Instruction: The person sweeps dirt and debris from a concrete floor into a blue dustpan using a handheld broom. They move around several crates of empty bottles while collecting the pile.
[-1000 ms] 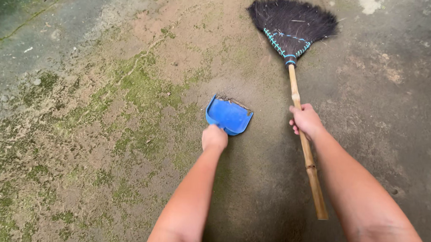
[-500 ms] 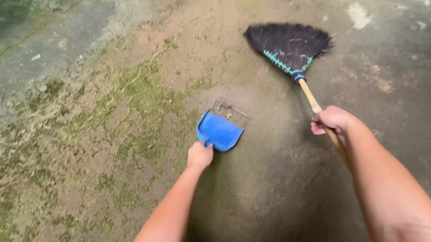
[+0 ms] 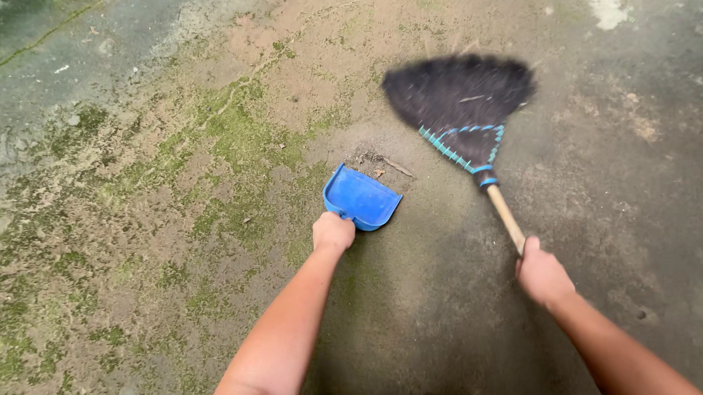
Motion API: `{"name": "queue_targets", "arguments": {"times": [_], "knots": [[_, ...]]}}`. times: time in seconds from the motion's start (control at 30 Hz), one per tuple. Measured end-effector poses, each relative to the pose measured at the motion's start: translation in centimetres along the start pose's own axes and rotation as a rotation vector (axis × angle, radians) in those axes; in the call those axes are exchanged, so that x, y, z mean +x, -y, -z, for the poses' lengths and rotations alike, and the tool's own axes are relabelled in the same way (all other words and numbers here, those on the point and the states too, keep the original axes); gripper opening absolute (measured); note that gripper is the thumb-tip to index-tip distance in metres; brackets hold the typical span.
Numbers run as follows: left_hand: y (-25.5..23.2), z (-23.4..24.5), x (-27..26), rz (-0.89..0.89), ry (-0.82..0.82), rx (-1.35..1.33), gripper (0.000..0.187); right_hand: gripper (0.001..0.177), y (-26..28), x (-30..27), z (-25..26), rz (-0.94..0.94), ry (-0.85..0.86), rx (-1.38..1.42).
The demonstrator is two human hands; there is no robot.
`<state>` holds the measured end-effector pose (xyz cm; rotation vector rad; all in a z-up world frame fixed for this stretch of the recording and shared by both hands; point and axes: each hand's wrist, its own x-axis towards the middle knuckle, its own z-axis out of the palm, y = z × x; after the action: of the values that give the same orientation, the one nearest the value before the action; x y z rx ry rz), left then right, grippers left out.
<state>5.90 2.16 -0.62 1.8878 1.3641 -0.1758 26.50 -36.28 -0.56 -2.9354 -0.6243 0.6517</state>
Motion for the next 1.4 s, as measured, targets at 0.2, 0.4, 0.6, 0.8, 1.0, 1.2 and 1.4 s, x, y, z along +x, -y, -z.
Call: {"name": "queue_targets", "arguments": {"times": [0.2,0.4,0.6,0.8,1.0,1.2,1.4], "knots": [[-1.1,-3.3,0.0,0.027,-0.024,-0.065,0.037,0.019,-2.0,-5.8,-2.7,0.074,0.088,-0.103],[-1.1,-3.3,-0.4,-0.001,-0.029,-0.077,0.038,0.021,-2.1,-10.3,0.8,0.129,0.105,-0.193],[-0.8,-2.5,0.2,-0.006,-0.007,-0.056,0.039,0.021,-1.6,-7.7,9.5,0.074,-0.043,-0.229],[-0.4,-0.7,-1.1,-0.012,-0.008,-0.026,0.039,0.014,-2.7,-3.5,7.3,-0.05,0.012,-0.271],[-1.1,-0.6,-0.7,0.053,-0.009,-0.071,0.041,0.015,-6.5,-8.5,1.9,0.088,0.066,-0.316],[-0.1,-1.1,0.4,-0.013,-0.052,-0.078,0.037,0.021,-4.5,-8.5,7.5,0.039,-0.028,-0.263],[0.6,-1.1,-1.2,0.016,-0.076,-0.108,0.035,0.017,0.6,-1.5,7.3,-0.011,-0.026,-0.213]]}}
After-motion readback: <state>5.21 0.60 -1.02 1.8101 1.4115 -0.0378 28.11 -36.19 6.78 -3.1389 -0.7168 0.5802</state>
